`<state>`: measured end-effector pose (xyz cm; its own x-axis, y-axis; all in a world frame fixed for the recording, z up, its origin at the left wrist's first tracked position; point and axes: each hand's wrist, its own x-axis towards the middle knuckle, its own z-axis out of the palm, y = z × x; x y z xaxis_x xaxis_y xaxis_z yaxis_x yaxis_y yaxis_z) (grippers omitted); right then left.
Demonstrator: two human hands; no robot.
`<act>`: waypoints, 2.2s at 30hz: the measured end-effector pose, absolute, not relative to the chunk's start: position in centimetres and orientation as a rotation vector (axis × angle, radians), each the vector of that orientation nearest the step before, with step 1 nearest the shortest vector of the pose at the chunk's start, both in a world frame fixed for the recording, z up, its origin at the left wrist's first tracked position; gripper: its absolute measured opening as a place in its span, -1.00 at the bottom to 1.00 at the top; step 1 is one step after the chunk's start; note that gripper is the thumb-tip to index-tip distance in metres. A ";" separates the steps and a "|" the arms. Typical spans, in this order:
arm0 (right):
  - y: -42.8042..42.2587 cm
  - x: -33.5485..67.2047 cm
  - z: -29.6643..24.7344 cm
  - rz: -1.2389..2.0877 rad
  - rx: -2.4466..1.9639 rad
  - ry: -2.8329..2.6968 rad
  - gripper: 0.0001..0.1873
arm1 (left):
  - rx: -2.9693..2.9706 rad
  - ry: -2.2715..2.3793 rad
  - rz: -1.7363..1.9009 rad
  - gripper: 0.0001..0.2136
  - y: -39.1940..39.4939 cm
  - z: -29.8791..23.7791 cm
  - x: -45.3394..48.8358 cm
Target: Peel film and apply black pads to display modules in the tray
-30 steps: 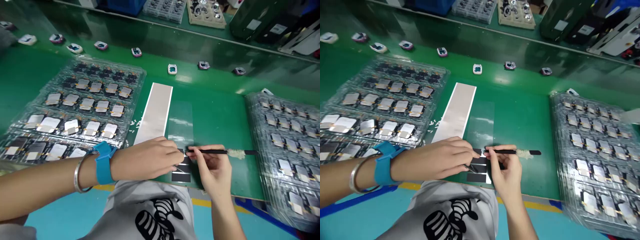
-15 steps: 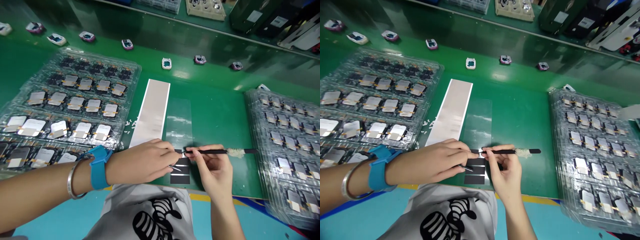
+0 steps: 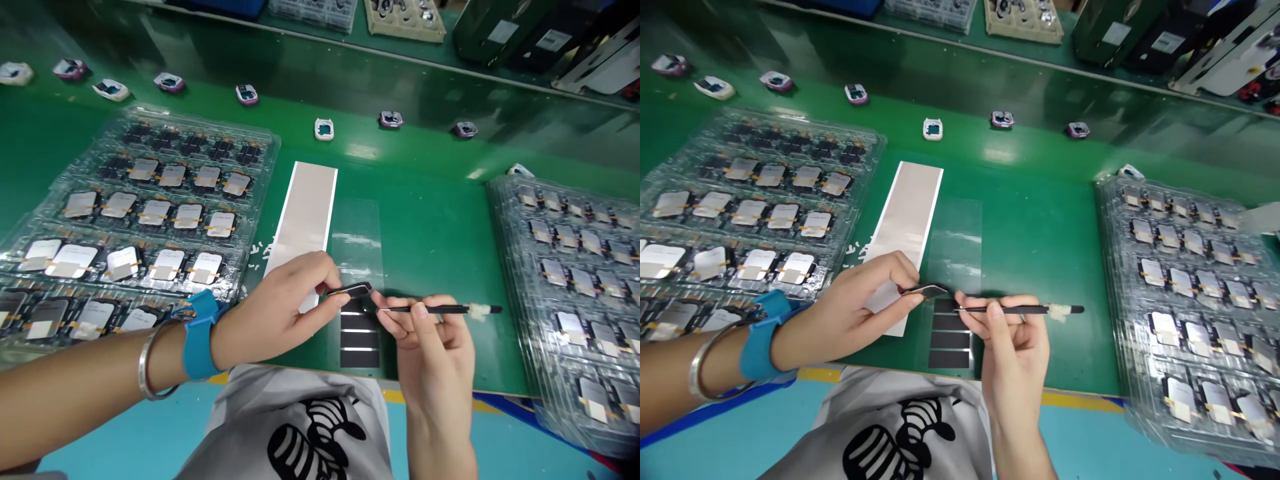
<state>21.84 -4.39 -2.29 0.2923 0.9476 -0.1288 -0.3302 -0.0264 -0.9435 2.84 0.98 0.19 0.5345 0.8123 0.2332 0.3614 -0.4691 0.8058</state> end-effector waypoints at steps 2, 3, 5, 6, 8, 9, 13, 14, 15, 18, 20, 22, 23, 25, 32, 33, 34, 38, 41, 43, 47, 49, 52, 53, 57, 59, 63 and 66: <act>-4.4 20.7 -1.8 1.173 -1.109 -0.679 -0.89 | 2.061 0.954 0.817 -0.86 0.8 0.1 2.9; -4.5 20.2 -1.6 1.145 -1.097 -0.679 -0.90 | 2.078 0.958 0.810 -0.85 0.8 0.0 3.0; -4.6 19.2 -1.1 1.048 -1.086 -0.709 -0.91 | 2.134 0.986 0.782 -0.85 0.7 -0.2 3.0; -4.7 18.8 -1.0 0.992 -1.080 -0.737 -0.90 | 2.165 1.007 0.763 -0.85 0.7 -0.2 3.1; -4.8 18.2 -0.8 0.885 -1.051 -0.806 -0.88 | 2.212 1.048 0.738 -0.87 0.7 -0.2 3.2; -4.8 17.9 -0.8 0.845 -1.029 -0.842 -0.86 | 2.221 1.062 0.734 -0.88 0.7 -0.2 3.2; -4.3 17.2 -1.2 0.763 -0.963 -0.949 -0.82 | 2.148 1.077 0.706 -0.96 0.7 0.0 3.2; -4.1 17.0 -1.4 0.744 -0.956 -0.967 -0.80 | 2.125 1.058 0.695 -0.91 0.7 0.1 3.2; -3.9 16.9 -1.5 0.717 -0.946 -0.982 -0.79 | 2.107 1.033 0.690 -0.86 0.7 0.0 3.1; -3.5 16.5 -1.8 0.637 -0.906 -1.012 -0.76 | 2.073 0.972 0.701 -0.78 0.8 -0.2 3.0; -3.3 16.2 -1.9 0.590 -0.894 -1.035 -0.76 | 2.057 0.978 0.717 -0.74 0.8 -0.3 3.0; -3.2 16.0 -1.9 0.531 -0.890 -1.078 -0.75 | 2.061 0.984 0.736 -0.69 0.8 -0.4 3.0; -3.2 15.8 -1.9 0.503 -0.891 -1.092 -0.74 | 2.062 0.985 0.745 -0.68 0.8 -0.4 3.0; -3.2 15.6 -1.8 0.476 -0.913 -1.083 -0.74 | 2.054 0.978 0.765 -0.67 0.8 -0.4 3.0; -3.3 15.1 -1.5 0.500 -0.997 -1.013 -0.79 | 2.052 1.035 0.750 -0.67 0.7 -0.6 3.1; -3.2 15.1 -1.5 0.491 -0.992 -1.019 -0.78 | 2.056 1.040 0.734 -0.65 0.6 -0.5 3.1; -3.2 15.0 -1.6 0.483 -0.982 -1.024 -0.77 | 2.059 1.040 0.715 -0.61 0.5 -0.5 3.0; -3.1 14.8 -2.1 0.476 -0.910 -1.014 -0.75 | 2.047 1.004 0.676 -0.52 0.2 -0.2 2.9; -3.0 14.7 -2.4 0.473 -0.907 -1.013 -0.73 | 2.043 0.987 0.676 -0.52 0.2 -0.1 2.8; -3.0 14.7 -2.4 0.465 -0.914 -1.014 -0.73 | 2.046 0.985 0.679 -0.52 0.2 -0.1 2.8; -3.0 14.8 -2.3 0.459 -0.954 -1.016 -0.73 | 2.057 0.990 0.668 -0.52 0.2 -0.1 2.7; -3.1 14.9 -2.3 0.461 -0.992 -1.029 -0.73 | 2.057 0.995 0.667 -0.52 0.2 -0.1 2.8; -3.1 14.9 -2.3 0.455 -0.980 -1.027 -0.73 | 2.061 0.991 0.667 -0.53 0.2 -0.1 2.8; -3.1 14.9 -2.3 0.453 -0.968 -1.018 -0.73 | 2.064 0.993 0.663 -0.53 0.2 -0.1 2.8; -3.1 14.8 -2.3 0.453 -0.983 -1.009 -0.75 | 2.069 1.001 0.663 -0.53 0.2 -0.1 2.8; -3.1 14.9 -2.2 0.451 -1.008 -1.029 -0.75 | 2.072 1.003 0.666 -0.53 0.2 -0.1 2.8; -3.1 14.9 -2.2 0.451 -1.018 -1.025 -0.75 | 2.079 1.009 0.654 -0.53 0.3 0.0 2.8; -3.1 14.8 -2.3 0.452 -0.988 -1.004 -0.75 | 2.082 1.011 0.660 -0.53 0.3 0.0 2.8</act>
<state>14.82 -3.05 -2.28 0.4969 0.7159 0.4905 0.1079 0.5099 -0.8535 2.76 0.30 0.00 0.5617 0.8168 0.1318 0.4486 -0.4345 0.7810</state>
